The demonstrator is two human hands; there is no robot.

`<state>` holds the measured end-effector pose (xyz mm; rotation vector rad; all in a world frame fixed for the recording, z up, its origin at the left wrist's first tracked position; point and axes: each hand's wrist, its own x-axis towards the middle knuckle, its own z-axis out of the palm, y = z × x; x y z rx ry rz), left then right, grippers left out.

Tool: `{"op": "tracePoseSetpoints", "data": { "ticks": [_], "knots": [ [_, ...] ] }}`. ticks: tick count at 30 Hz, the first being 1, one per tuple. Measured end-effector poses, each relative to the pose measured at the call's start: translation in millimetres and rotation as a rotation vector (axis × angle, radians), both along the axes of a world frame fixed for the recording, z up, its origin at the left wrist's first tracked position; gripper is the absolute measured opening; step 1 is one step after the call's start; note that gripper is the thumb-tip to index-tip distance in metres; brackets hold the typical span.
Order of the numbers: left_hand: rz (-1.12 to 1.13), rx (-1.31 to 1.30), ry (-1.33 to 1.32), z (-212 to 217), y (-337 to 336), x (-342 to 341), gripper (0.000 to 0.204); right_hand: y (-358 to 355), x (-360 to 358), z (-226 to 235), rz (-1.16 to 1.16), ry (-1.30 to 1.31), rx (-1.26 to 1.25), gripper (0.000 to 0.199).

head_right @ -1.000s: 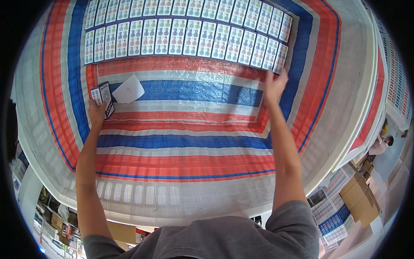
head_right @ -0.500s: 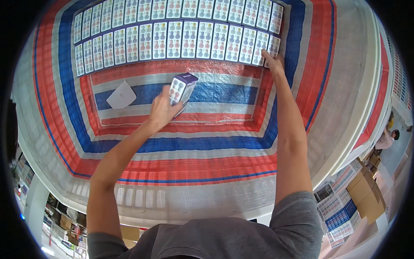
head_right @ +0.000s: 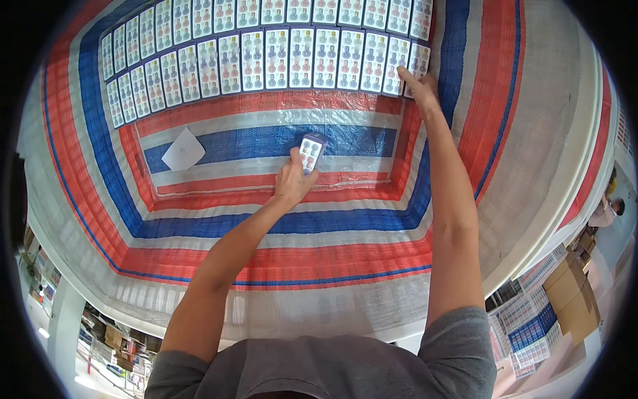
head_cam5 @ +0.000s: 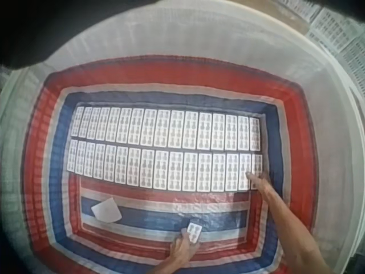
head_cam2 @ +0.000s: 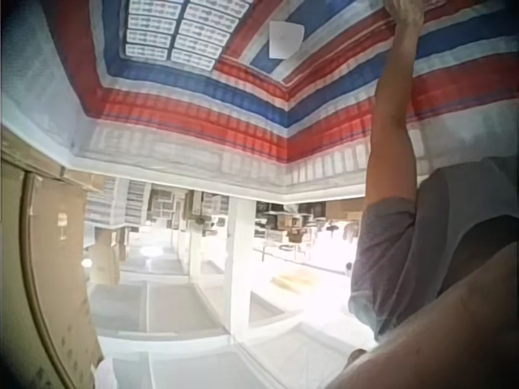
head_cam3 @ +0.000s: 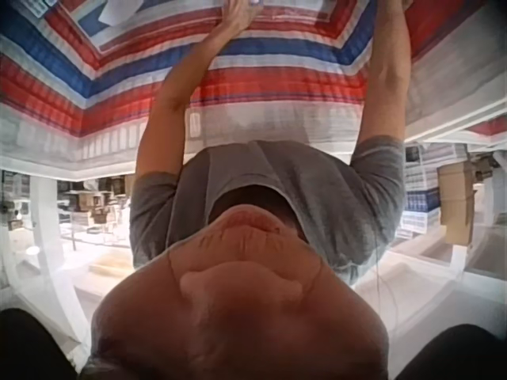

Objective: Packing rows of small boxed consumer goods into a larger shipping container.

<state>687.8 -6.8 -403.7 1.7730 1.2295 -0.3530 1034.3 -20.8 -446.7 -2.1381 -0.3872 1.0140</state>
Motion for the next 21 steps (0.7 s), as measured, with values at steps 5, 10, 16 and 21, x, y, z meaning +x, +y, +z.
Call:
{"op": "tracePoseSetpoints", "data": {
  "ticks": [5, 10, 16, 21],
  "knots": [
    [0.133, 0.096, -0.019, 31.4, 39.6, -52.5, 0.049, -6.3, 5.6, -8.6, -0.034, 0.213, -0.194, 0.057],
    [0.245, 0.291, 0.018, 34.1, 84.9, -150.7, 0.05, -8.8, 12.8, 10.2, -0.006, 0.087, -0.206, 0.061],
    [0.486, 0.283, 0.179, 86.1, 148.3, -220.6, 0.046, -15.7, 15.8, 13.1, 0.041, -0.023, -0.132, 0.06],
    [0.502, 0.274, -0.052, 192.6, 164.5, -228.0, 0.032, -24.5, 27.2, 12.2, 0.12, -0.182, 0.009, 0.059]
  ]
}}
